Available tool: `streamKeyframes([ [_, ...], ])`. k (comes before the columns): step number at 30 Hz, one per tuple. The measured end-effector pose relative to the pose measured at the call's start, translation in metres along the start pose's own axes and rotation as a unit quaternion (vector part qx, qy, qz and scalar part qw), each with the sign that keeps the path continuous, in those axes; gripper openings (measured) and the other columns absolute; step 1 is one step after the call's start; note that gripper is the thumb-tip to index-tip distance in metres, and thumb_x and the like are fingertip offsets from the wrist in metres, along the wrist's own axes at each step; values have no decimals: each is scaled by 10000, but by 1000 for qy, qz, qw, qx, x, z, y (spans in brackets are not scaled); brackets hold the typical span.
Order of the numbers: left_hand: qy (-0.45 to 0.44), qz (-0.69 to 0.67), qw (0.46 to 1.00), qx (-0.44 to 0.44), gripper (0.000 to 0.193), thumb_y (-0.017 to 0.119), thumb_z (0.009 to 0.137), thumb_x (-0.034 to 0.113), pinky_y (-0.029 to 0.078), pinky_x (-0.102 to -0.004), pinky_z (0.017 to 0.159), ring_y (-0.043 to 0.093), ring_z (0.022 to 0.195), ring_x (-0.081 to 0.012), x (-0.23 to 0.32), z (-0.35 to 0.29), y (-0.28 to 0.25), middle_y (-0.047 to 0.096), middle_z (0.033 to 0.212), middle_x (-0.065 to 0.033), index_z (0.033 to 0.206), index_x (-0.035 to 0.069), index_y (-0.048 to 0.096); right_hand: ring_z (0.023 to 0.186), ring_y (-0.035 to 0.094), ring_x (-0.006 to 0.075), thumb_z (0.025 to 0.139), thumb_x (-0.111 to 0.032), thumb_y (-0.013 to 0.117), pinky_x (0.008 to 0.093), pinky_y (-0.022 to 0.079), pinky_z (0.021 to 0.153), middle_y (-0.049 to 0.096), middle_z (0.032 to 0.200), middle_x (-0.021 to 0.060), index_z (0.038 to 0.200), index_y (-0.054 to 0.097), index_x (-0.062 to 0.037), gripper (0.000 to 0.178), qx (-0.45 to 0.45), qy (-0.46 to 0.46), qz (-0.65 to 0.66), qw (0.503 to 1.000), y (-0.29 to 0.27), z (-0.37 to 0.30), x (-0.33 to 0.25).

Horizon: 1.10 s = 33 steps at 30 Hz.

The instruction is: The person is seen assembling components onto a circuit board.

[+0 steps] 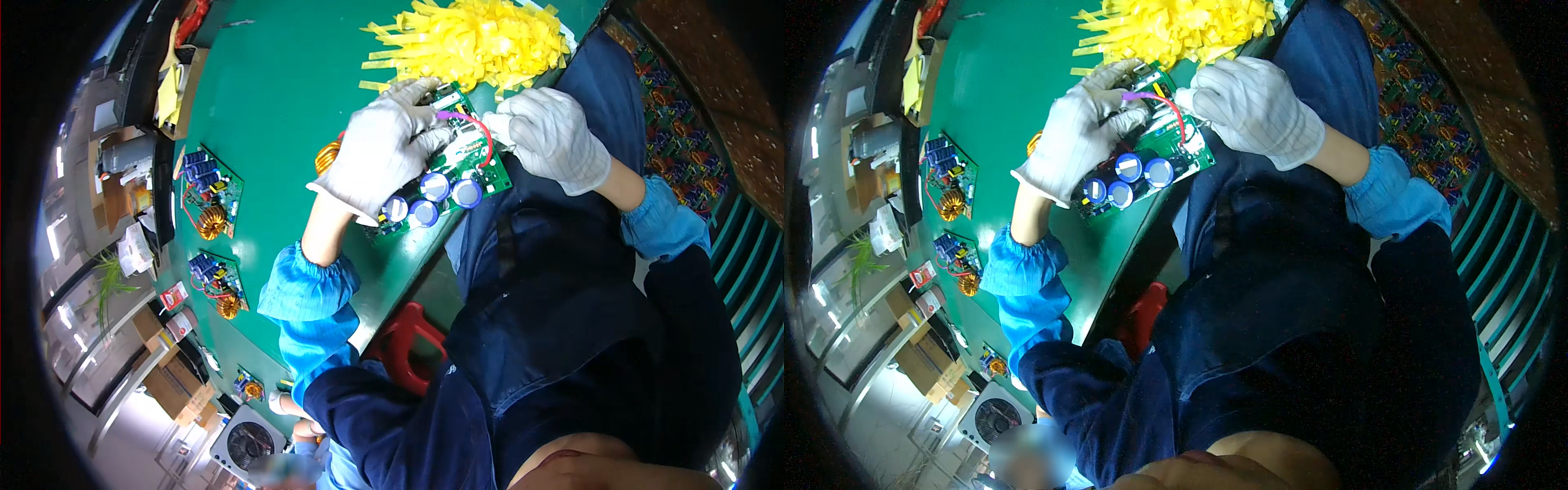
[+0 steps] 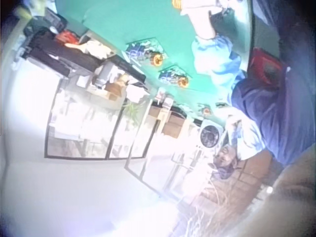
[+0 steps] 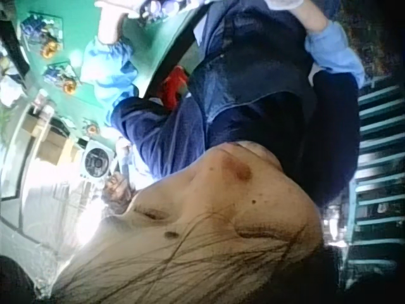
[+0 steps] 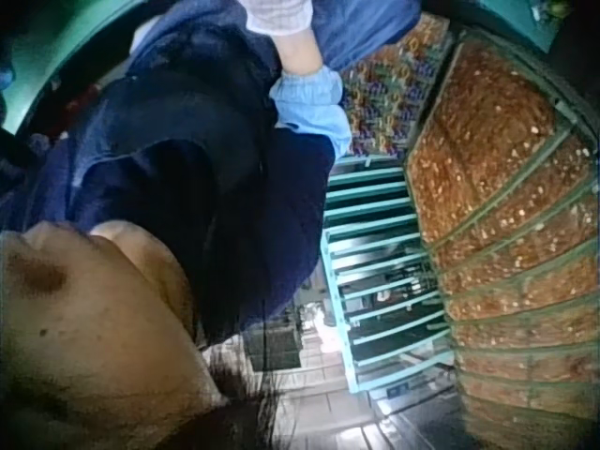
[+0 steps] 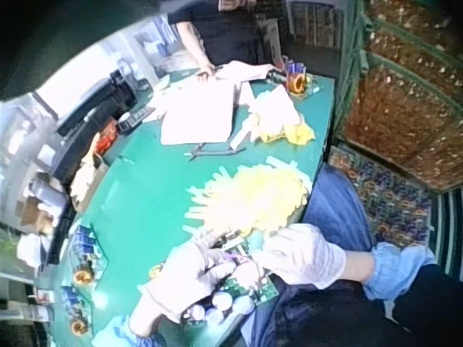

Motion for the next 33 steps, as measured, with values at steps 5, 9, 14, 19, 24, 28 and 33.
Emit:
streamKeyframes([
  [5, 39, -24, 996, 77, 226, 774, 784, 172, 495, -401, 1007, 634, 1150, -363, 0, -3, -7, 667, 1235, -202, 950, 20, 754, 755, 633, 180, 838, -163, 752, 312, 507, 650, 602, 873, 35, 928, 607, -108, 179, 6, -14, -19, 1000, 2, 2, -4],
  [9, 47, -11, 996, 80, 235, 773, 795, 193, 494, -396, 1004, 624, 1173, -351, -2, -5, -4, 665, 1263, -163, 956, 22, 753, 786, 652, 168, 809, -222, 778, 308, 525, 674, 617, 912, 26, 944, 611, -116, 240, 22, -39, -36, 998, 6, -3, -6],
  [14, 64, 18, 989, 131, 223, 758, 787, 186, 497, -393, 996, 625, 1159, -350, 1, -5, -4, 677, 1247, -140, 952, 35, 754, 716, 634, 241, 737, -50, 706, 350, 509, 601, 647, 899, 81, 938, 619, -72, 220, 27, -33, 2, 999, 7, -7, -4],
  [19, 57, 21, 992, 112, 228, 769, 777, 193, 499, -396, 993, 631, 1150, -352, 4, -7, -6, 685, 1229, -142, 938, 32, 748, 717, 634, 235, 726, -61, 715, 345, 504, 597, 644, 891, 76, 941, 617, -71, 236, -15, -35, -16, 999, 15, -7, -10],
  [24, 40, -11, 995, 89, 254, 746, 826, 192, 457, -414, 1029, 599, 1190, -375, -5, -6, 0, 661, 1241, -198, 1001, 8, 733, 717, 634, 233, 718, -91, 733, 343, 503, 601, 649, 898, 76, 933, 617, -70, 245, -36, -53, -12, 998, 19, -8, -11],
  [28, 47, 14, 995, 87, 245, 734, 843, 194, 447, -422, 1043, 597, 1196, -368, 4, -10, -9, 657, 1252, -190, 1001, 8, 736, 723, 634, 242, 711, -99, 739, 358, 507, 608, 663, 925, 82, 939, 613, -64, 263, 7, -28, 23, 999, 14, -6, -6],
  [33, -25, -150, 988, 0, 134, 631, 892, 84, 386, -384, 1070, 515, 1250, -341, 0, 1, 0, 610, 1323, -179, 825, -14, 694, 729, 631, 265, 687, -91, 741, 362, 511, 622, 665, 934, 94, 858, 585, -44, 236, -47, -40, 8, 998, 19, -7, -6],
])
Point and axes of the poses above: each hand's wrist, its own z-axis towards the middle knuckle, its own y-axis out of the palm, x = y × z, the point moved 10 cm from there along z, towards the middle knuckle
